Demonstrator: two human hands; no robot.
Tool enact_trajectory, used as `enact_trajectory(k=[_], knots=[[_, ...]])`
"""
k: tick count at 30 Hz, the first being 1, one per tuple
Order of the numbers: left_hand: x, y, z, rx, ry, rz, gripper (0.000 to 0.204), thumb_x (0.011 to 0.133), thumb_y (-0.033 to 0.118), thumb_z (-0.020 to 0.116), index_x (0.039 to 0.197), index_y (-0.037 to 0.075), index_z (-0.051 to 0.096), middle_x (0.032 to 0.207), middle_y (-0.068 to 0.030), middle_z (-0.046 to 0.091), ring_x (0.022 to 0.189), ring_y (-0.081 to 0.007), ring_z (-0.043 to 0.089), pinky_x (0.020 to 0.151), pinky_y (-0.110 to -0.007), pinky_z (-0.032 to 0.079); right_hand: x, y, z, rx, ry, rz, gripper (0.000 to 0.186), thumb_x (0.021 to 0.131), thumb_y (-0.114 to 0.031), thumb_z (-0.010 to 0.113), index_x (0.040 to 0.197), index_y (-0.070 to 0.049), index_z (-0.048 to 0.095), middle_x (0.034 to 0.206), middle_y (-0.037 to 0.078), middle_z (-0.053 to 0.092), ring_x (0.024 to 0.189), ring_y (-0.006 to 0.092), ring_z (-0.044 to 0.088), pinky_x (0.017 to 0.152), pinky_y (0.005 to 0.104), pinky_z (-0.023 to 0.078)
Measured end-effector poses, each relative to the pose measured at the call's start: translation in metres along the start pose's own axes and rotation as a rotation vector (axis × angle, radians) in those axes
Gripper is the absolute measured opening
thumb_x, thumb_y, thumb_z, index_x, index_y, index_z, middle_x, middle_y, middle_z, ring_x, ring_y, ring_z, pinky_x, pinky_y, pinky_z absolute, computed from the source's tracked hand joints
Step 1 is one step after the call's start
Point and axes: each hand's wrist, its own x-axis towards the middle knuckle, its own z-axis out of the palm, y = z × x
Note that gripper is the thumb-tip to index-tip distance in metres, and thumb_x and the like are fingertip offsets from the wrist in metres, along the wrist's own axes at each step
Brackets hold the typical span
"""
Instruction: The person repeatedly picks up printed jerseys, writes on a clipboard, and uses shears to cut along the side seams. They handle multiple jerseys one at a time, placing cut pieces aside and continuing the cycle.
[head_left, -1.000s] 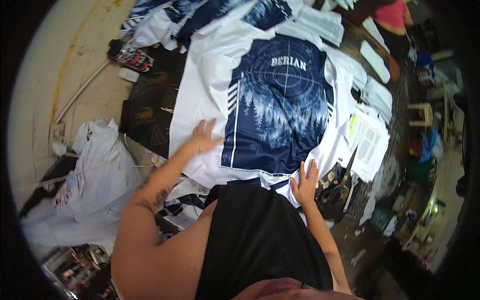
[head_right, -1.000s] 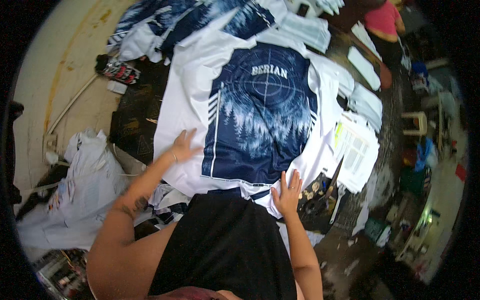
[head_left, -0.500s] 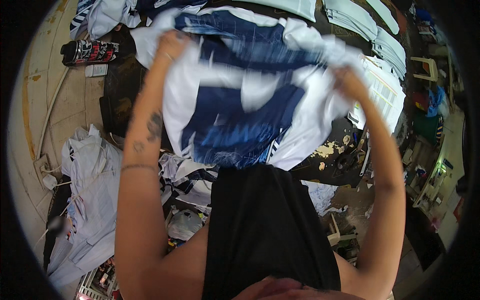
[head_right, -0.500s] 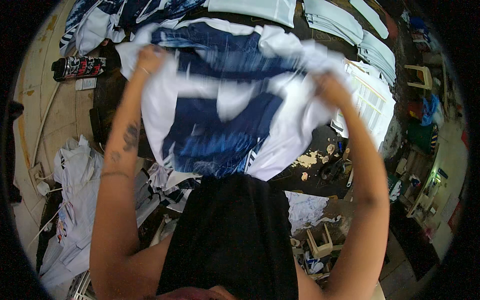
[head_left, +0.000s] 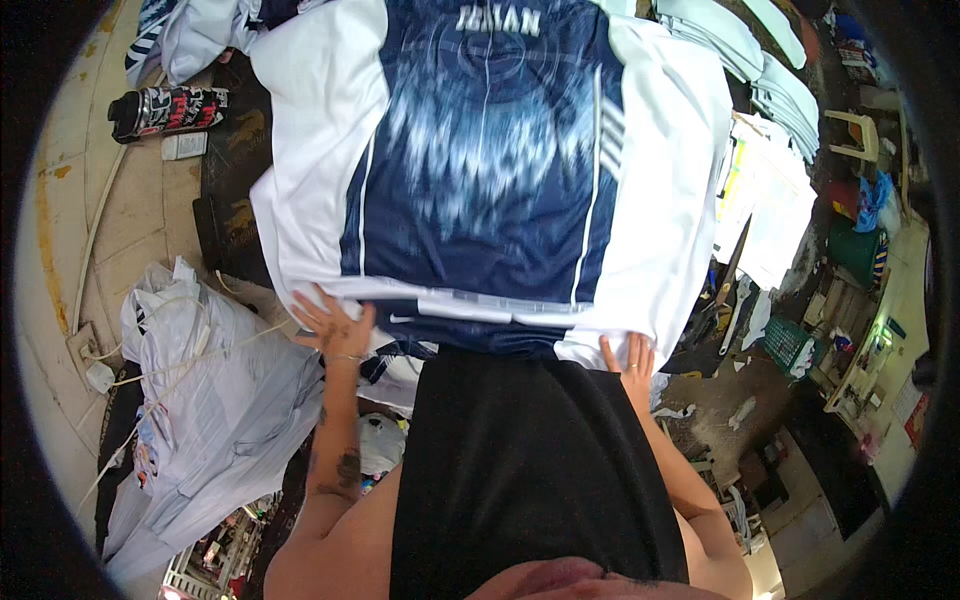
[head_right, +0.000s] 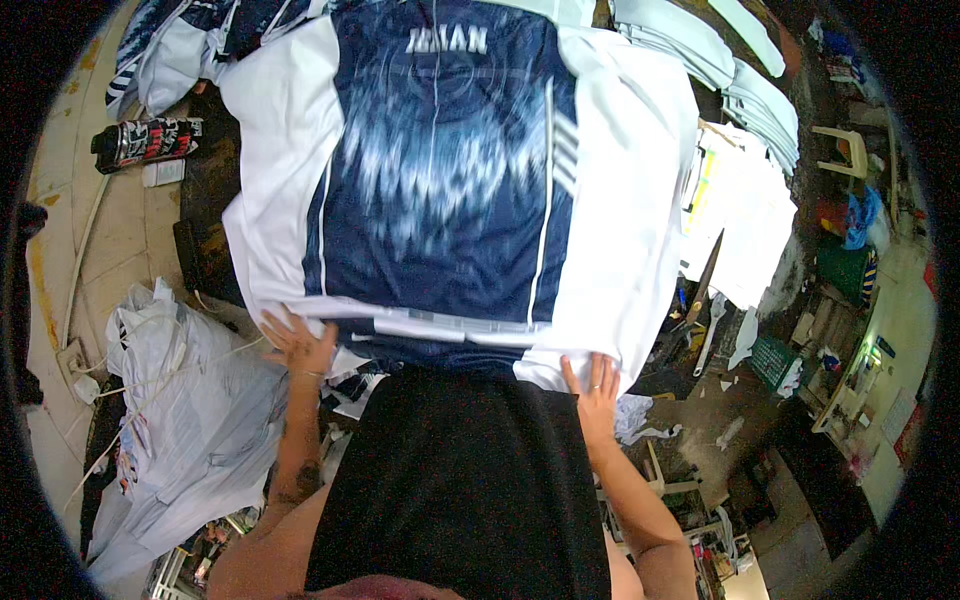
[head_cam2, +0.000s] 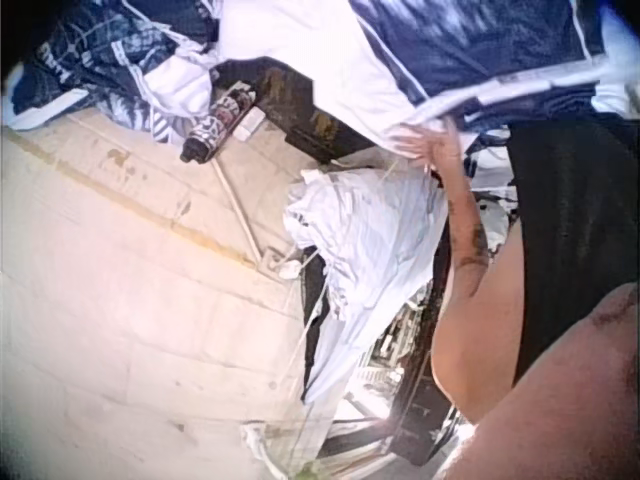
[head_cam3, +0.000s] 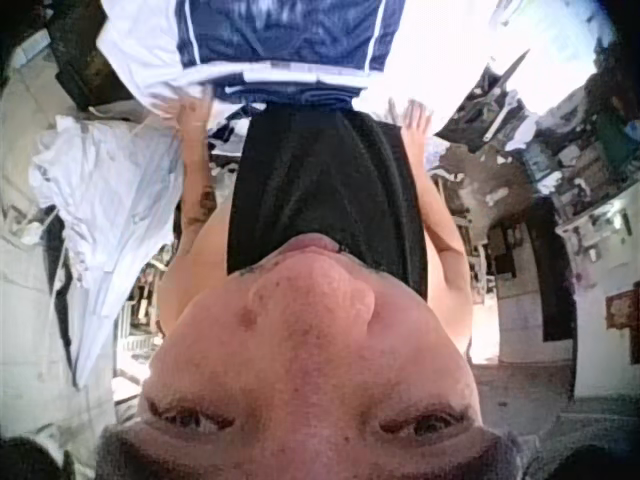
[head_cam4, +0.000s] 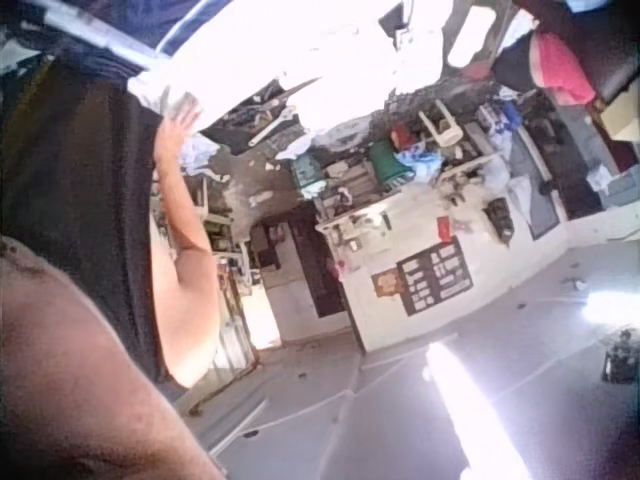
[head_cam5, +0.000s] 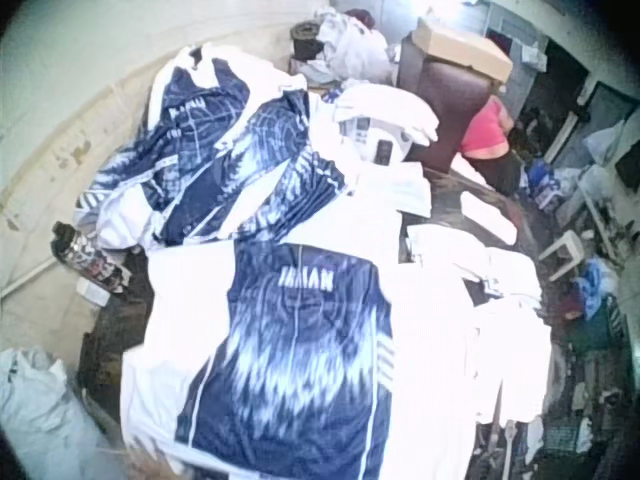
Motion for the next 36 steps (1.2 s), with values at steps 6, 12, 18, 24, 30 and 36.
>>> enact_trajectory(k=[6,12,18,24,30,36], knots=[[0.02,0.13,-0.084,0.147,-0.275,0.449,0.086,0.097,0.031,0.053,0.169,0.006,0.013,0.175,-0.0267,0.003,0.159,-0.0528,0.002,0.122,-0.075,0.011,0.171,0.074,-0.051,0.669,-0.223,-0.398,0.096,0.08,-0.078,0.071,0.161,-0.035,0.043,0.172,0.027,0.018,0.159,0.0517,0.011,0.124,0.0688,0.017],[0.176,0.15,-0.251,-0.383,0.543,0.948,0.075,0.094,0.044,0.072,0.156,0.009,0.047,0.149,-0.0296,0.054,0.141,-0.0461,0.047,0.122,-0.046,0.036,0.312,0.204,-0.144,0.043,0.339,0.033,0.099,0.074,-0.011,0.088,0.16,-0.024,0.042,0.154,0.027,0.049,0.143,0.0474,0.046,0.118,0.0536,0.042],[0.099,0.021,-0.053,-0.134,0.152,0.54,0.111,0.091,0.059,0.071,0.171,0.02,0.006,0.168,-0.0416,-0.001,0.159,-0.0543,0.001,0.13,-0.053,0.011,0.131,0.042,-0.051,0.494,0.111,-0.141,0.1,0.08,-0.052,0.084,0.165,-0.029,0.037,0.17,0.029,0.021,0.154,0.055,0.025,0.121,0.0674,0.027],[0.008,-0.007,0.014,-0.248,0.106,0.222,0.124,0.085,0.069,0.07,0.17,0.009,0.002,0.169,-0.0377,-0.012,0.156,-0.0587,-0.01,0.117,-0.08,0.009,0.062,-0.003,-0.016,0.512,0.037,-0.177,0.092,0.075,-0.058,0.085,0.157,-0.035,0.049,0.158,0.033,0.037,0.146,0.0557,0.035,0.122,0.0648,0.028],[0.112,0.157,-0.139,-0.112,0.311,0.729,0.116,0.082,0.069,0.071,0.16,-0.005,0.029,0.166,-0.0447,0.004,0.156,-0.0593,0.003,0.128,-0.058,0.015,0.289,0.149,-0.131,0.573,-0.21,-0.273,0.12,0.068,-0.054,0.091,0.167,-0.024,0.031,0.165,0.019,0.041,0.151,0.0422,0.037,0.128,0.0531,0.024],[0.244,0.166,-0.298,-0.523,0.59,0.991,0.072,0.101,0.041,0.068,0.163,0.017,0.04,0.156,-0.0223,0.053,0.14,-0.036,0.055,0.114,-0.045,0.046,0.346,0.208,-0.175,0.391,0.319,-0.051,0.095,0.081,-0.022,0.087,0.162,-0.028,0.04,0.169,0.018,0.032,0.153,0.0414,0.035,0.123,0.0487,0.037]])
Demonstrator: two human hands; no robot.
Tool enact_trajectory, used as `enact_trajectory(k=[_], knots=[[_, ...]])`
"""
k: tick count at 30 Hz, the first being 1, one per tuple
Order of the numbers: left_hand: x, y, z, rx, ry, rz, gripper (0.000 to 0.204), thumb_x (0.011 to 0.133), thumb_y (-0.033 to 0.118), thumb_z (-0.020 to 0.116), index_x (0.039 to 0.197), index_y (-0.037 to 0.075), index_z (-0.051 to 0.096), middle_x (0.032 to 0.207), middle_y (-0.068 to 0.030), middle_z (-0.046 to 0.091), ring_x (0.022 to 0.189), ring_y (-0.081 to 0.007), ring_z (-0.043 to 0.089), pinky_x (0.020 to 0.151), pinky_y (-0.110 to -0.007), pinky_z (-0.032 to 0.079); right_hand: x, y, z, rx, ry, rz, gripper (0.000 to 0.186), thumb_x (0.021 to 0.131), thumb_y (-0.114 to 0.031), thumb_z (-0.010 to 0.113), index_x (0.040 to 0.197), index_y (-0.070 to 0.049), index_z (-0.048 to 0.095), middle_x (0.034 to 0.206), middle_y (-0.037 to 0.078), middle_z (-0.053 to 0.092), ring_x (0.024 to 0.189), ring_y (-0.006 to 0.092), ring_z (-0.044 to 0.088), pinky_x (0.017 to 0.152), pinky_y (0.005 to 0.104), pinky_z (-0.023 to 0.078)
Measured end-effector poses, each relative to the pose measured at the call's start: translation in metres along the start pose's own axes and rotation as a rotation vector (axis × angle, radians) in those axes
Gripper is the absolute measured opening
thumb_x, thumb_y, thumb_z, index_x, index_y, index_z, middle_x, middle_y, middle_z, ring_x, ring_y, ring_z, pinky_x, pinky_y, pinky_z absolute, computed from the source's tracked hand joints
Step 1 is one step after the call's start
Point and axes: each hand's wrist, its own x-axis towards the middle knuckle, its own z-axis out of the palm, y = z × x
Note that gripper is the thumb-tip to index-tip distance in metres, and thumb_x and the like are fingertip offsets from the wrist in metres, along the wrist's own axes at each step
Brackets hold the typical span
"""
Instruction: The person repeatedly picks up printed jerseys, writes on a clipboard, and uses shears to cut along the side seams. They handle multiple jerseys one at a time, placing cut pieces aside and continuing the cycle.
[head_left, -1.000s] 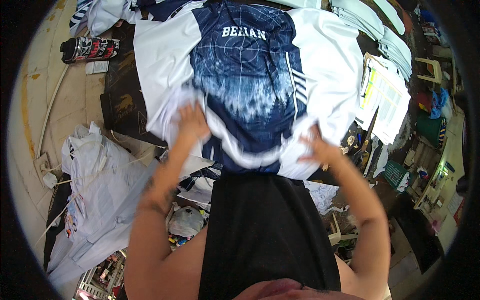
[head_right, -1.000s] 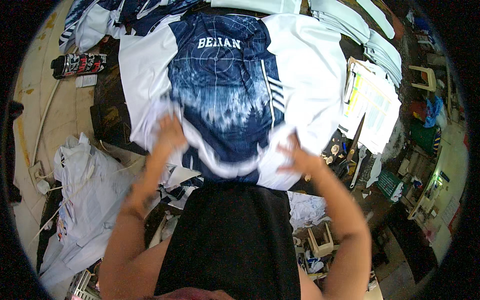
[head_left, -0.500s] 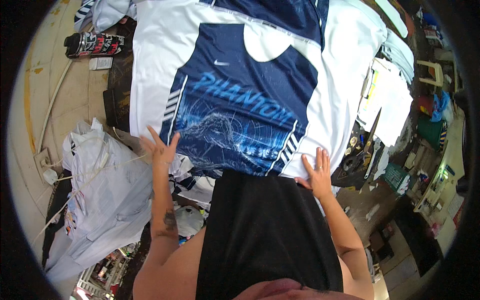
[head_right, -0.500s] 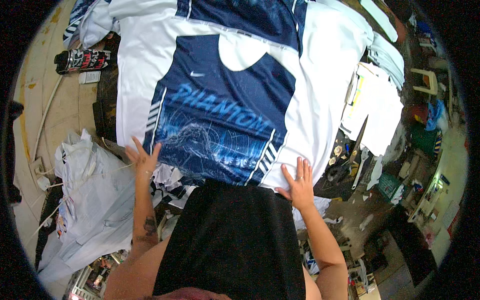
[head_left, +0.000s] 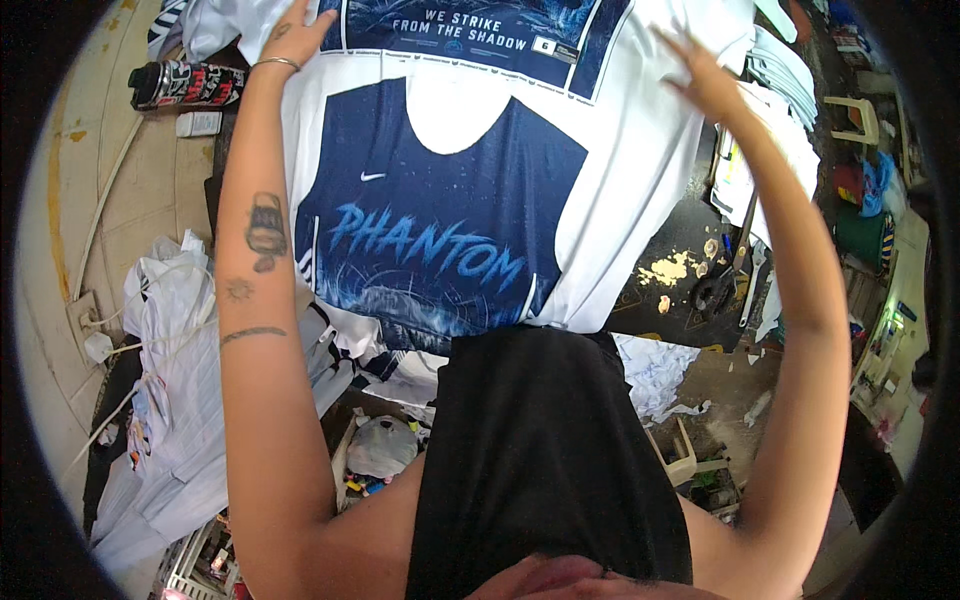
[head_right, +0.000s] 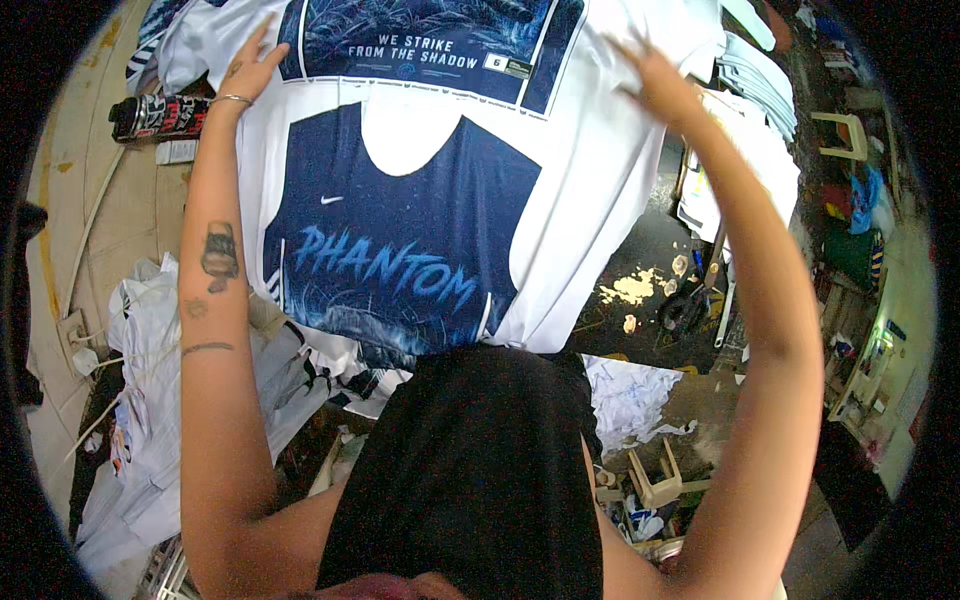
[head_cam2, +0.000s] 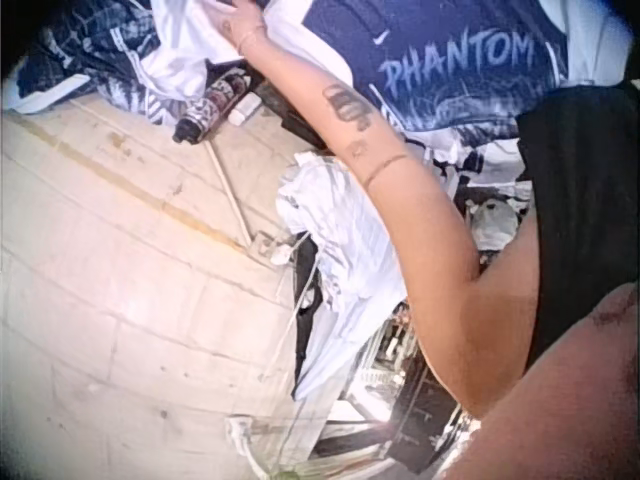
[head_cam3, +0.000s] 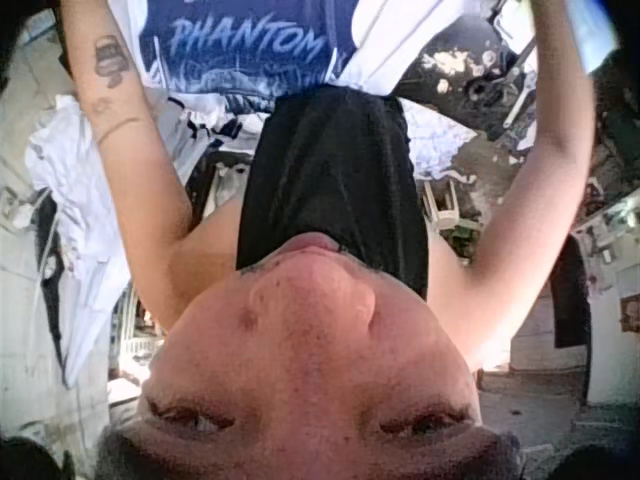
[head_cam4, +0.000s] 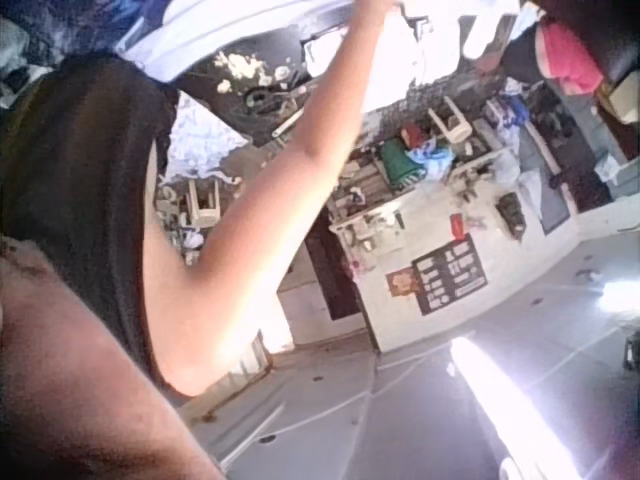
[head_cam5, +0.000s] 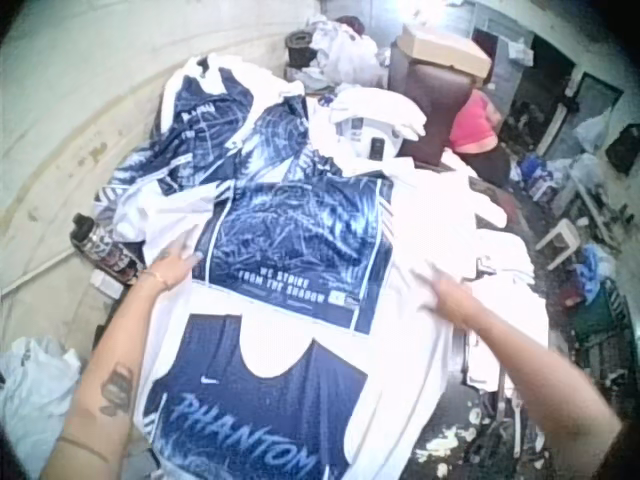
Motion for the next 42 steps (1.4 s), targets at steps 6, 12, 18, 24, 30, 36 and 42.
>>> enact_trajectory(k=[6,12,18,24,30,36,42], knots=[[-0.205,0.038,0.084,0.401,-0.168,-0.429,0.079,0.104,0.061,0.045,0.169,0.021,0.024,0.174,-0.0245,0.015,0.159,-0.0498,0.011,0.123,-0.07,0.017,-0.196,-0.108,0.105,0.025,-0.129,-0.103,0.102,0.081,-0.059,0.08,0.165,-0.025,0.034,0.17,0.029,0.022,0.155,0.0504,0.026,0.124,0.0631,0.026],[-0.385,0.031,0.082,0.388,0.083,-0.352,0.074,0.106,0.047,0.049,0.166,0.01,0.029,0.173,-0.0209,0.023,0.16,-0.0407,0.018,0.12,-0.074,0.01,-0.31,-0.138,0.077,0.247,-0.426,-0.002,0.085,0.08,-0.046,0.085,0.156,-0.026,0.051,0.168,0.019,0.035,0.152,0.0415,0.037,0.124,0.0585,0.03],[-0.327,0.123,0.11,0.237,0.364,-0.36,0.067,0.103,0.029,0.053,0.161,0.001,0.034,0.165,-0.0289,0.033,0.153,-0.0498,0.027,0.122,-0.066,0.019,-0.331,-0.051,0.069,0.126,0.374,0.63,0.045,0.084,-0.02,0.083,0.123,-0.009,0.065,0.117,0.018,0.065,0.111,0.0419,0.06,0.093,0.0517,0.052],[-0.239,0.339,0.179,-0.307,-0.02,0.453,0.054,0.094,0.003,0.06,0.148,0.003,0.055,0.15,-0.022,0.052,0.141,-0.0404,0.049,0.119,-0.046,0.04,-0.343,0.002,0.081,0.124,0.429,0.647,0.046,0.081,-0.011,0.084,0.121,-0.006,0.062,0.115,0.022,0.062,0.106,0.0442,0.061,0.092,0.051,0.051],[-0.221,0.516,0.212,-0.451,-0.18,0.567,0.048,0.094,0.005,0.06,0.142,0.007,0.06,0.141,-0.0191,0.059,0.131,-0.0375,0.058,0.112,-0.042,0.047,-0.342,0.016,0.1,0.451,0.637,0.704,0.043,0.082,-0.005,0.076,0.123,-0.005,0.063,0.115,0.021,0.064,0.11,0.0431,0.059,0.097,0.0513,0.049],[-0.193,0.571,0.257,-0.469,-0.054,0.486,0.033,0.093,0.007,0.06,0.125,0.002,0.069,0.115,-0.0201,0.072,0.113,-0.0364,0.069,0.099,-0.044,0.053,-0.366,-0.01,0.114,0.478,0.649,0.43,0.045,0.077,-0.006,0.076,0.122,-0.009,0.071,0.097,0.013,0.059,0.095,0.0347,0.059,0.087,0.0458,0.049],[-0.192,0.654,0.311,-0.428,-0.087,0.182,0.018,0.099,0.019,0.064,0.104,0.003,0.071,0.095,-0.0203,0.076,0.09,-0.0332,0.076,0.081,-0.04,0.058,-0.381,-0.01,0.108,0.454,0.549,0.441,0.04,0.082,-0.015,0.079,0.121,-0.011,0.072,0.108,0.01,0.062,0.104,0.0323,0.057,0.093,0.0472,0.044]])
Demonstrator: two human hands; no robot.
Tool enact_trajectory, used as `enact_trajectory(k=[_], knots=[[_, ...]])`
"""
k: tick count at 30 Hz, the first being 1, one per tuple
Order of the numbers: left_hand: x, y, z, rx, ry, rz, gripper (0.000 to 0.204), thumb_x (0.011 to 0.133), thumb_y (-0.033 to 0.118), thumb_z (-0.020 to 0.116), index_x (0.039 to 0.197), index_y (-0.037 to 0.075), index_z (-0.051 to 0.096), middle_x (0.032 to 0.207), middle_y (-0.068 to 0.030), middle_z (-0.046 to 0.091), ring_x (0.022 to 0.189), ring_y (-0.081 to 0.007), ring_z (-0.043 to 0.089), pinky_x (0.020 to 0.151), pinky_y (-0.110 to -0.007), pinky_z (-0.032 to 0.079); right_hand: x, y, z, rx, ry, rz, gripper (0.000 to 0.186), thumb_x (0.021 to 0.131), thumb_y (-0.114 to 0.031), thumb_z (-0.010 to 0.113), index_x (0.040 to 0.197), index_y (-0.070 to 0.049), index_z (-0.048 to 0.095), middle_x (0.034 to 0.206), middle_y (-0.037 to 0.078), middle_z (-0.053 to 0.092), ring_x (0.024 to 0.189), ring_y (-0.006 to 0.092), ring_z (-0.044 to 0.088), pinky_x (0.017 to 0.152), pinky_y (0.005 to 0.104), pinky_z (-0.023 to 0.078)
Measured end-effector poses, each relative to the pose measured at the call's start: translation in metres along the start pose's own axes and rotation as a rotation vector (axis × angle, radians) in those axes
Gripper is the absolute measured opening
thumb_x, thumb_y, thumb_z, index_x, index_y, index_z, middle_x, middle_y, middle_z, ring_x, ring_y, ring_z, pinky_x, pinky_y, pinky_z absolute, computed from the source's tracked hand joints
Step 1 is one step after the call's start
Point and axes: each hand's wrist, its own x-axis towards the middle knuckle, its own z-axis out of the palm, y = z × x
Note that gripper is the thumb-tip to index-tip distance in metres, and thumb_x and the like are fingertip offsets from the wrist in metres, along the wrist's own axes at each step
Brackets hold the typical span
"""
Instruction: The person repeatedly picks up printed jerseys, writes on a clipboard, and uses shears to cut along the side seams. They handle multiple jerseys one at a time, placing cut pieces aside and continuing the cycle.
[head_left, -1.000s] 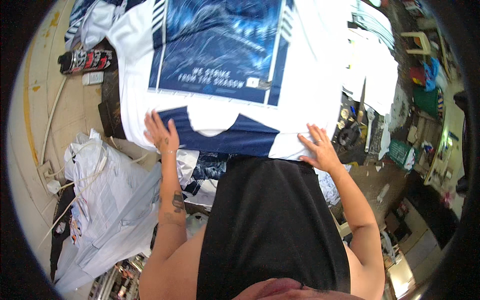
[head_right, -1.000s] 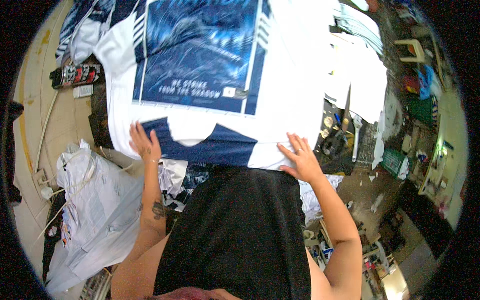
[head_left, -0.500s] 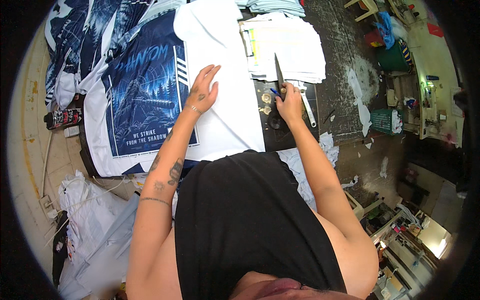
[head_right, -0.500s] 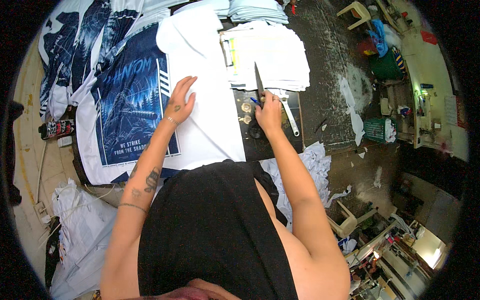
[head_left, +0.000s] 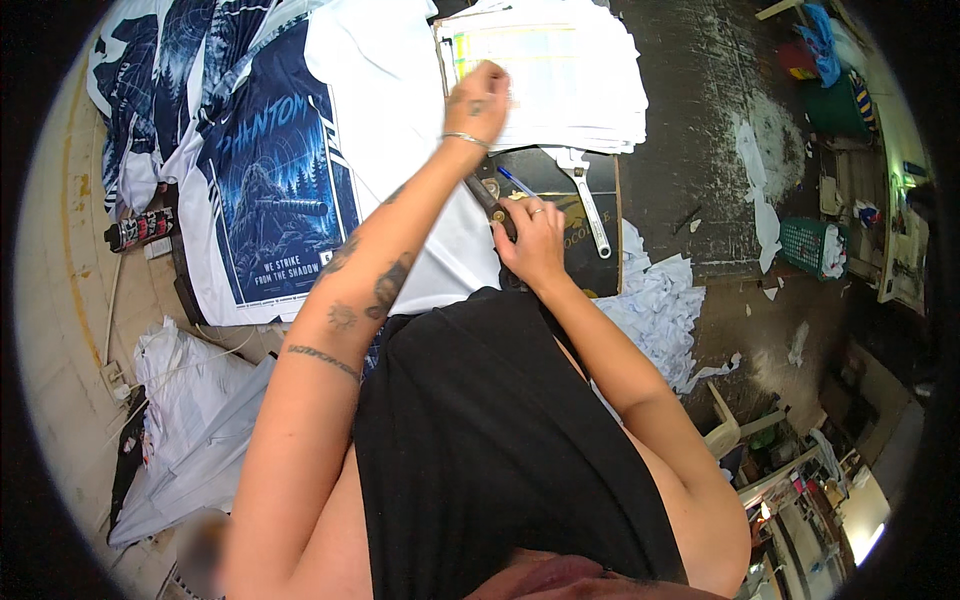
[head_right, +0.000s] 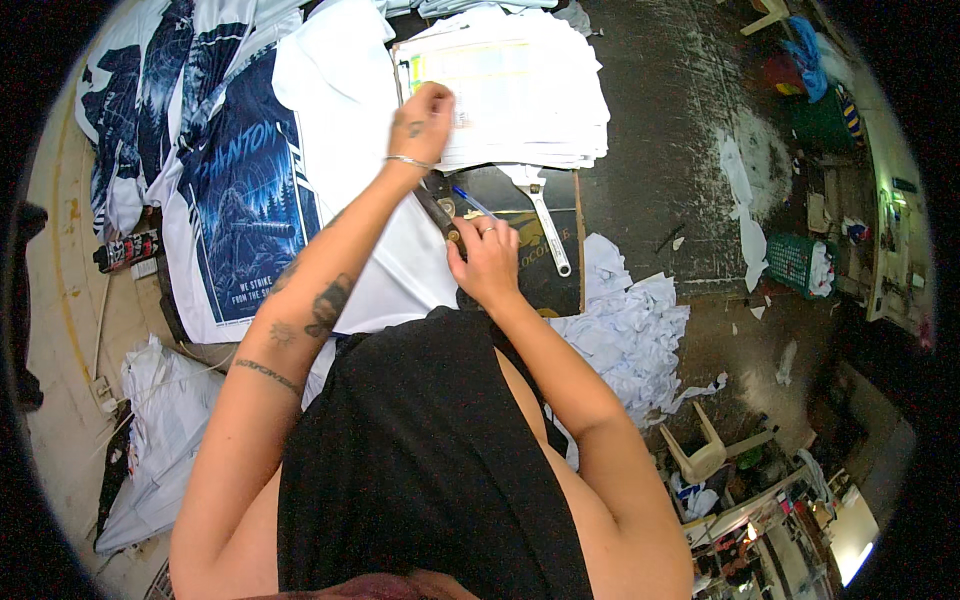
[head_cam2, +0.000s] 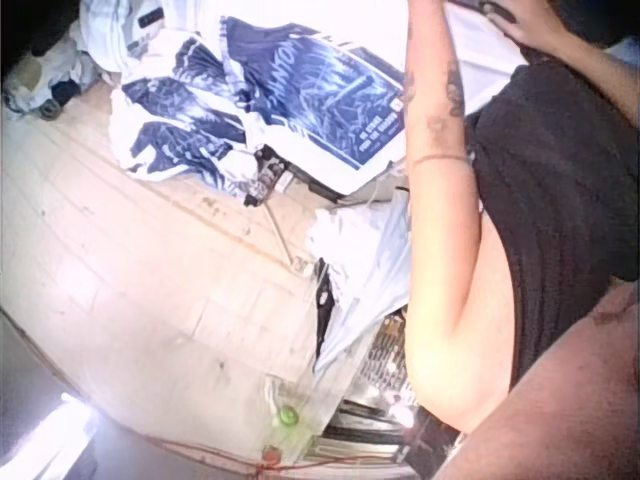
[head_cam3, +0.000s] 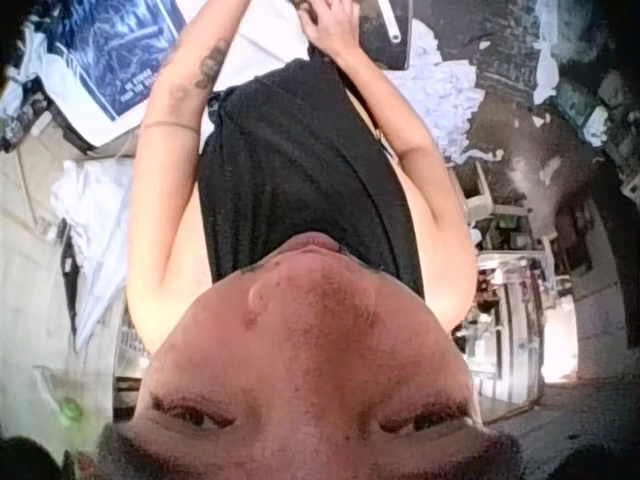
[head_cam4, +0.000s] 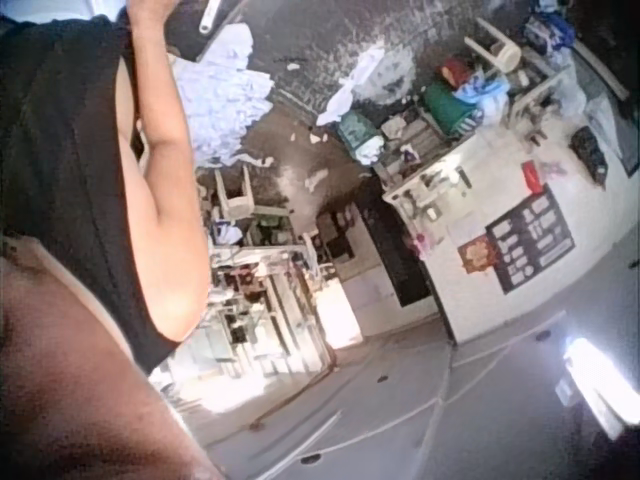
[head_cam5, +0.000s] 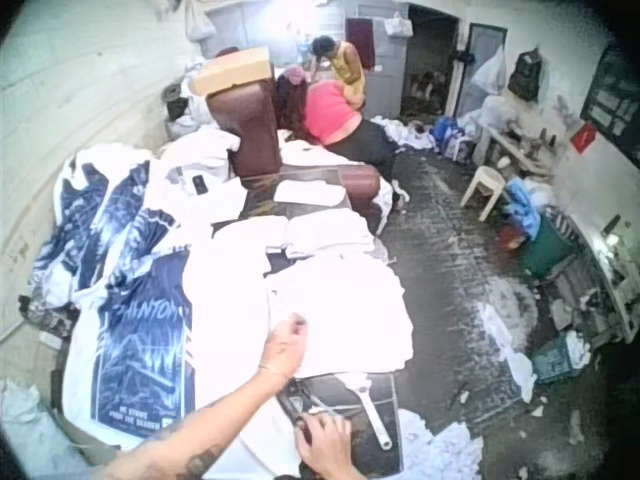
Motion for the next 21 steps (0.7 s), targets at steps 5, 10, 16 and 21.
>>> enact_trajectory(k=[5,10,16,21], knots=[[-0.014,0.048,0.092,0.182,-0.092,0.293,0.028,0.093,0.025,0.071,0.116,0.008,0.068,0.115,-0.0174,0.07,0.112,-0.0361,0.064,0.093,-0.047,0.051,0.025,0.026,-0.026,-0.158,-0.151,0.058,0.03,0.087,-0.007,0.073,0.116,-0.004,0.068,0.111,0.016,0.065,0.108,0.0387,0.06,0.09,0.0503,0.051],[-0.019,0.024,0.136,0.596,0.252,0.46,0.039,0.097,0.026,0.068,0.132,0.01,0.067,0.117,-0.0136,0.069,0.111,-0.0317,0.061,0.091,-0.05,0.046,0.024,0.036,-0.052,0.062,-0.234,0.091,0.024,0.089,-0.002,0.064,0.112,-0.001,0.063,0.104,0.02,0.062,0.094,0.0405,0.063,0.084,0.0507,0.053],[0.02,-0.046,0.042,-0.158,0.285,-0.096,0.03,0.109,0.017,0.051,0.125,-0.004,0.066,0.108,-0.0254,0.07,0.103,-0.0383,0.067,0.093,-0.043,0.052,0.046,0.059,-0.098,0.461,-0.153,0.335,0.019,0.09,-0.006,0.067,0.106,-0.003,0.058,0.094,0.011,0.058,0.083,0.0254,0.058,0.074,0.0376,0.049],[0.019,-0.147,-0.1,-0.7,0.66,-0.615,0.041,0.102,0.012,0.059,0.139,-0.005,0.053,0.135,-0.0198,0.065,0.111,-0.0291,0.07,0.099,-0.041,0.055,0.114,0.073,-0.108,1.045,-0.042,0.625,0.025,0.113,-0.026,0.047,0.109,-0.005,0.061,0.071,0.001,0.055,0.063,0.012,0.053,0.059,0.0285,0.043]])
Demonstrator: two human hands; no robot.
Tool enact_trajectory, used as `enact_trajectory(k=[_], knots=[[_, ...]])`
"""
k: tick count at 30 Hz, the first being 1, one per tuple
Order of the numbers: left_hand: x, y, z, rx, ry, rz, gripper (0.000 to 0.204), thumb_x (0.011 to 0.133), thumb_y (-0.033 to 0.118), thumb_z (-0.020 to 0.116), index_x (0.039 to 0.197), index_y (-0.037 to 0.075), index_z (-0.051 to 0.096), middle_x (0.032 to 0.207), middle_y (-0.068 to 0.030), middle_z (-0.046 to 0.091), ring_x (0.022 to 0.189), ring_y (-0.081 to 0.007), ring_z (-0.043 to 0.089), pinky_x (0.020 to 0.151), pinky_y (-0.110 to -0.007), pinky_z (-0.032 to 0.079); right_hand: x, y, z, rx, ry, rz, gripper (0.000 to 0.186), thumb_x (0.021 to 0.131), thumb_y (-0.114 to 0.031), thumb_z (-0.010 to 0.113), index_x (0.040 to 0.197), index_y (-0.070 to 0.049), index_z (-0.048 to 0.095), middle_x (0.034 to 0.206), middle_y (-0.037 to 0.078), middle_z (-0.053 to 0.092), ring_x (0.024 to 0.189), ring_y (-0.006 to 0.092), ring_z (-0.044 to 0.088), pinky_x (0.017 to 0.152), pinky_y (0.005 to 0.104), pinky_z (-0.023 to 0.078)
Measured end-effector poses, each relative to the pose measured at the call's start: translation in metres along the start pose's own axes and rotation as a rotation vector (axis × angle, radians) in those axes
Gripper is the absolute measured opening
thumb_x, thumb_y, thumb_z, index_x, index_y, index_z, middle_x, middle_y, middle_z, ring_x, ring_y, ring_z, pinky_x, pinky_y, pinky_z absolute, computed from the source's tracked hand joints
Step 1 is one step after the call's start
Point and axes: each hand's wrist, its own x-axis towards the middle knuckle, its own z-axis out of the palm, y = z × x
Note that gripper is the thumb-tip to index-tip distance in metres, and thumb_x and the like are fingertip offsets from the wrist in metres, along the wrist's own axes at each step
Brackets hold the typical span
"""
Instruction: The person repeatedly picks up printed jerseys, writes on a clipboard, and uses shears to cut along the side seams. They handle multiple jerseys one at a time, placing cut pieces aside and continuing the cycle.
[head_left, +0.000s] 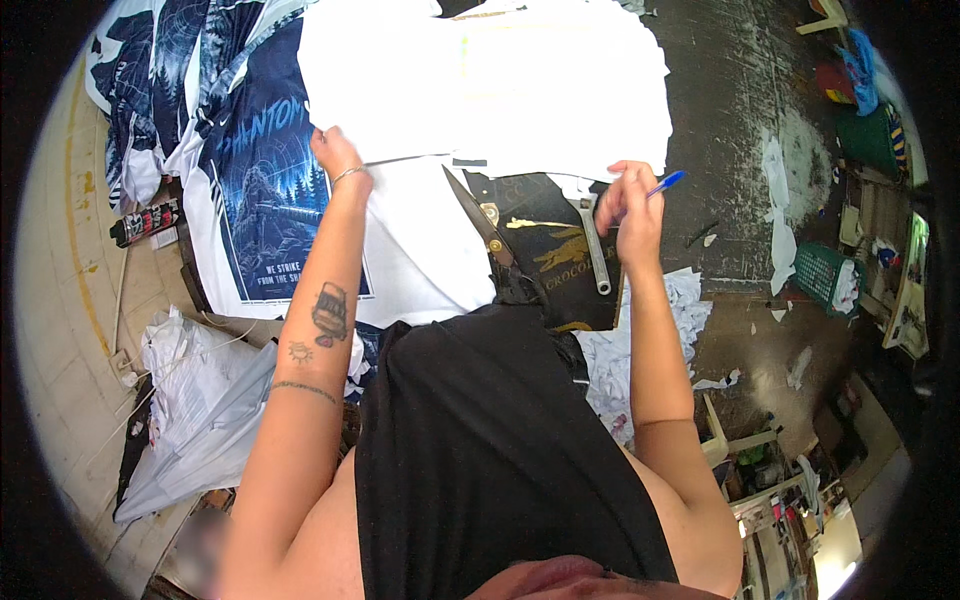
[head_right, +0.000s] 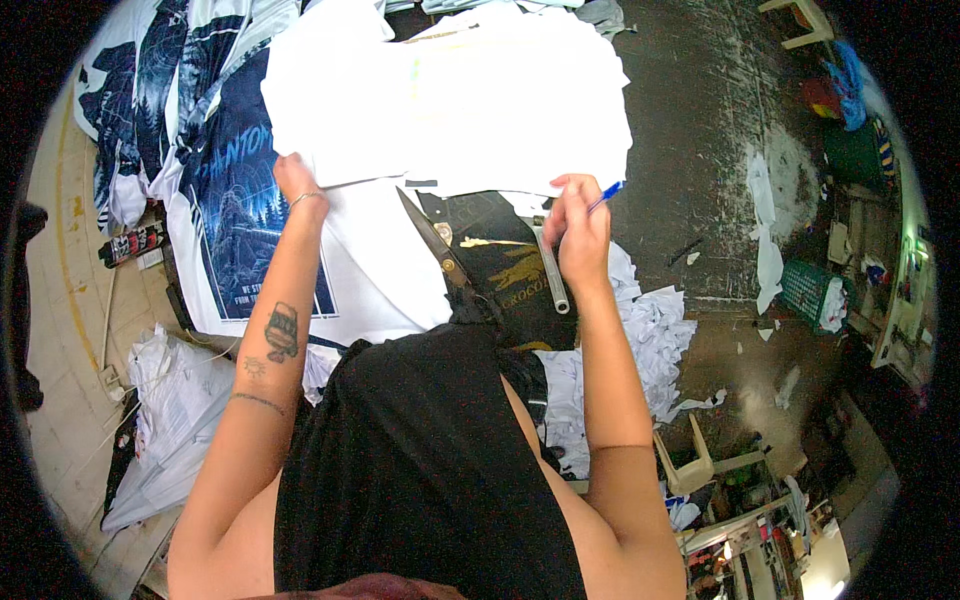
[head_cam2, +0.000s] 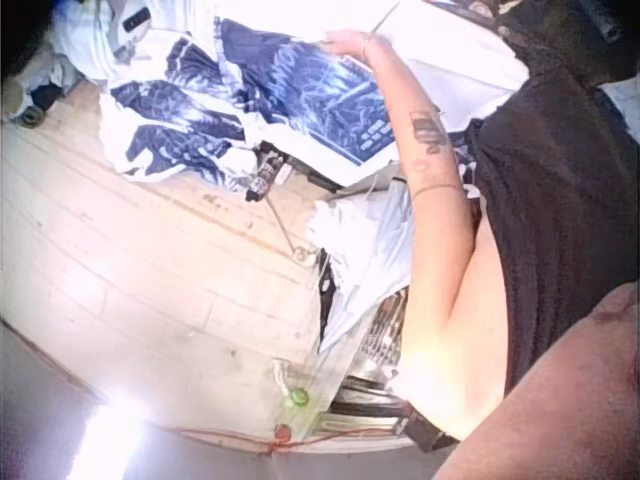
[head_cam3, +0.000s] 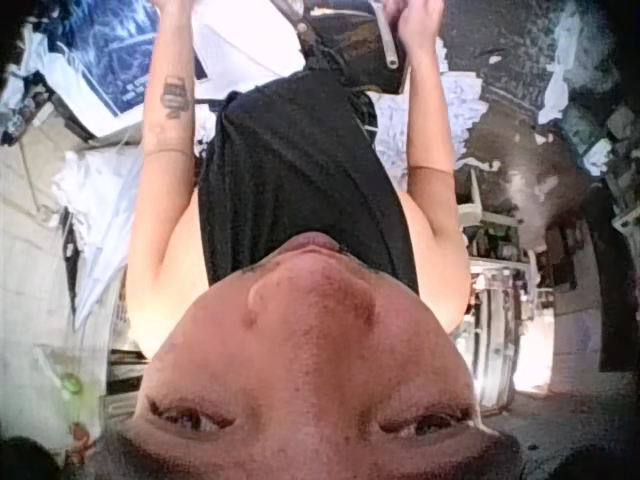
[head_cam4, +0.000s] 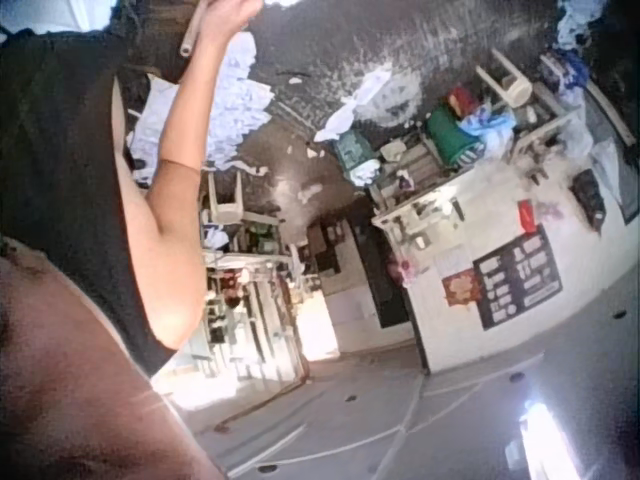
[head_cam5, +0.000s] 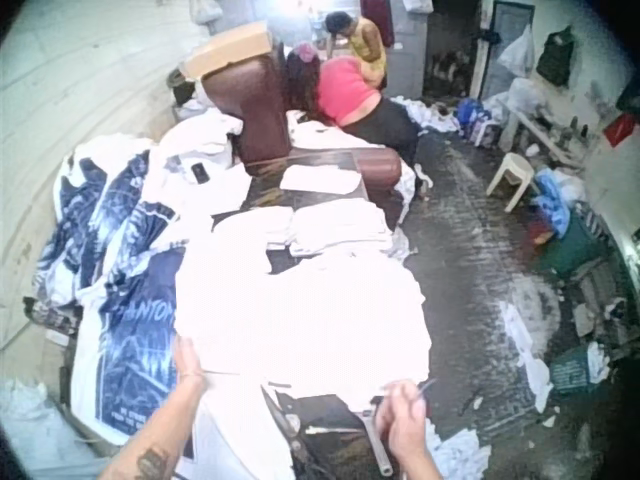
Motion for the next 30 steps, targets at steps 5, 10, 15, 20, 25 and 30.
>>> enact_trajectory(k=[5,10,15,20,25,30], knots=[[0.048,0.006,-0.048,0.45,-0.194,0.122,0.049,0.094,0.024,0.073,0.132,-0.005,0.06,0.127,-0.0185,0.071,0.111,-0.0308,0.071,0.1,-0.04,0.054,0.089,-0.014,0.051,-0.183,-0.081,-0.19,0.05,0.116,-0.039,0.035,0.12,-0.001,0.068,0.093,0.013,0.071,0.085,0.0179,0.069,0.077,0.0331,0.056],[0.053,0.001,-0.058,1.134,-0.263,0.54,0.056,0.092,0.027,0.071,0.136,-0.004,0.056,0.13,-0.024,0.065,0.134,-0.0377,0.051,0.114,-0.046,0.039,0.173,-0.009,0.103,-0.424,0.054,-0.548,0.036,0.11,-0.027,0.055,0.122,0.005,0.067,0.112,0.017,0.077,0.11,0.0253,0.074,0.09,0.0381,0.062],[0.069,-0.026,-0.089,1.179,-0.382,1.084,0.069,0.091,0.025,0.069,0.148,-0.004,0.043,0.142,-0.0299,0.05,0.134,-0.0462,0.045,0.115,-0.055,0.033,0.201,0.009,0.11,-0.296,0.094,-0.489,0.024,0.104,-0.013,0.06,0.117,0.006,0.068,0.105,0.018,0.078,0.1,0.0219,0.076,0.077,0.0319,0.061],[0.078,-0.04,-0.101,1.129,-0.344,0.892,0.059,0.089,0.019,0.068,0.138,-0.01,0.052,0.145,-0.0297,0.047,0.134,-0.0457,0.045,0.115,-0.056,0.033,0.203,0.026,0.101,-0.331,0.171,-0.602,0.017,0.101,-0.006,0.06,0.11,0.006,0.069,0.094,0.017,0.078,0.093,0.0216,0.078,0.07,0.0257,0.057],[0.073,-0.029,-0.094,1.187,-0.379,0.888,0.06,0.088,0.014,0.062,0.14,-0.012,0.05,0.147,-0.0312,0.044,0.136,-0.0466,0.042,0.116,-0.056,0.031,0.205,0.025,0.109,-0.567,0.191,-0.681,0.02,0.098,-0.012,0.064,0.11,-0.001,0.076,0.097,0.013,0.08,0.078,0.0148,0.076,0.073,0.0264,0.058],[0.073,-0.026,-0.094,1.183,-0.398,0.89,0.066,0.086,0.014,0.058,0.145,-0.012,0.045,0.15,-0.0324,0.043,0.137,-0.0466,0.041,0.118,-0.056,0.028,0.2,0.018,0.126,-0.646,0.292,-0.616,0.019,0.095,-0.013,0.067,0.107,0.0,0.077,0.091,0.013,0.08,0.073,0.0147,0.074,0.07,0.0264,0.058]])
